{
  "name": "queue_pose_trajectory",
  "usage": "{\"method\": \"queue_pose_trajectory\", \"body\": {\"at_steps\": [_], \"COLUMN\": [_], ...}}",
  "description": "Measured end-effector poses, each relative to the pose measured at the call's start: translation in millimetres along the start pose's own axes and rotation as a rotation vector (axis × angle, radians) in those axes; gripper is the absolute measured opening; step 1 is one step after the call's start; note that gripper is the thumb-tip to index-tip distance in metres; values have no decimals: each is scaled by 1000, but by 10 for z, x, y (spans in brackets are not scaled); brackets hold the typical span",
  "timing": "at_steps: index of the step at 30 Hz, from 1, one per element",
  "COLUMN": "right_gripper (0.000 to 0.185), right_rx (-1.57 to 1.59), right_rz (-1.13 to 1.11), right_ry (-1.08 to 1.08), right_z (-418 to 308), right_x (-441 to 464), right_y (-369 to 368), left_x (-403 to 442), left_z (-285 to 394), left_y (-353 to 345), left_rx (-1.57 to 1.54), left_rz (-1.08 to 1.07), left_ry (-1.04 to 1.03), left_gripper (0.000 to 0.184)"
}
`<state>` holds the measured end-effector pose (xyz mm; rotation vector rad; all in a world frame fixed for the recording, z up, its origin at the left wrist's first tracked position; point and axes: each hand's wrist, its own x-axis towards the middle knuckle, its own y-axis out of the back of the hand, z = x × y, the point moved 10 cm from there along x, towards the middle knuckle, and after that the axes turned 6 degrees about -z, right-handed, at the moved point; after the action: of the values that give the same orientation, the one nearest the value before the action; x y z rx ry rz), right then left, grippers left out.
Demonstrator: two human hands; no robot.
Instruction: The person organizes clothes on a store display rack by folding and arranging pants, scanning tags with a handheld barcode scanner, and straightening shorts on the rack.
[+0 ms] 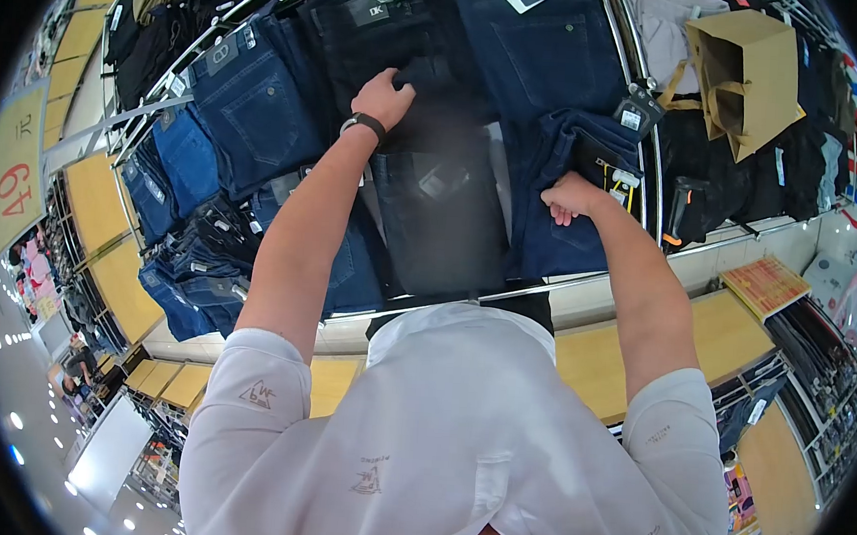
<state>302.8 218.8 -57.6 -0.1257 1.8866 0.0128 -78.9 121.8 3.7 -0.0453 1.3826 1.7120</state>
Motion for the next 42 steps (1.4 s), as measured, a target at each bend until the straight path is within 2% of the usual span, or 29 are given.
{"method": "queue_pose_trajectory", "body": {"at_steps": [2,4,6,10,16,19,21,22,24,25,26,28,29,32,33,35,36,39,41,42], "right_gripper": [27,27,27,29,25,24,26,27,23,23,23,22,22,22,23,23,23,23,23,23], "right_rx": [-10,-7,4,-35,-26,-25,-26,-26,-14,-11,-6,-7,-3,5,7,0,-10,-14,-14,-15], "right_rz": [-1,-6,0,5,-2,3,-4,-4,-22,-12,-2,-5,-7,-6,0,0,3,10,7,4], "right_ry": [5,2,-3,7,2,-3,8,8,17,15,10,-4,-2,-4,-7,-2,3,-4,-3,-3], "right_z": [-13,-10,-7,43,3,-6,-46,-45,-30,-30,-28,-7,8,-2,-8,-30,-34,-14,-22,-26], "right_x": [-6,-8,5,32,-21,-41,-64,-66,-33,-40,-42,-27,-6,-21,-37,-58,-59,-38,-42,-45], "right_y": [3,-10,20,7,11,18,12,18,9,13,22,10,15,9,15,13,16,22,23,24], "left_x": [-82,-287,-334,-251,-279,-312,-340,-297,-186,-224,-163,70,163,456,496,533,534,516,314,180], "left_z": [147,326,332,379,440,476,536,463,381,417,370,83,-9,-293,-318,-431,-424,-372,-42,103], "left_y": [-38,-372,-534,-549,-563,-466,-365,-312,-325,-169,-120,27,89,8,9,-106,-103,-109,45,-53], "left_rx": [-68,378,487,500,521,529,561,570,386,345,347,108,-63,-303,-302,-534,-532,-457,-161,23], "left_rz": [58,-62,-66,-97,32,121,208,213,79,133,139,138,126,-56,-58,-188,-191,-186,92,26], "left_ry": [-119,-159,-109,-23,-36,-80,-187,-178,-275,-255,-254,-212,-256,-198,-197,-53,-52,-82,-314,-201], "left_gripper": [71,103,113,118,115,106,87,87,70,58,58,43,38,45,45,47,47,49,49,59]}}
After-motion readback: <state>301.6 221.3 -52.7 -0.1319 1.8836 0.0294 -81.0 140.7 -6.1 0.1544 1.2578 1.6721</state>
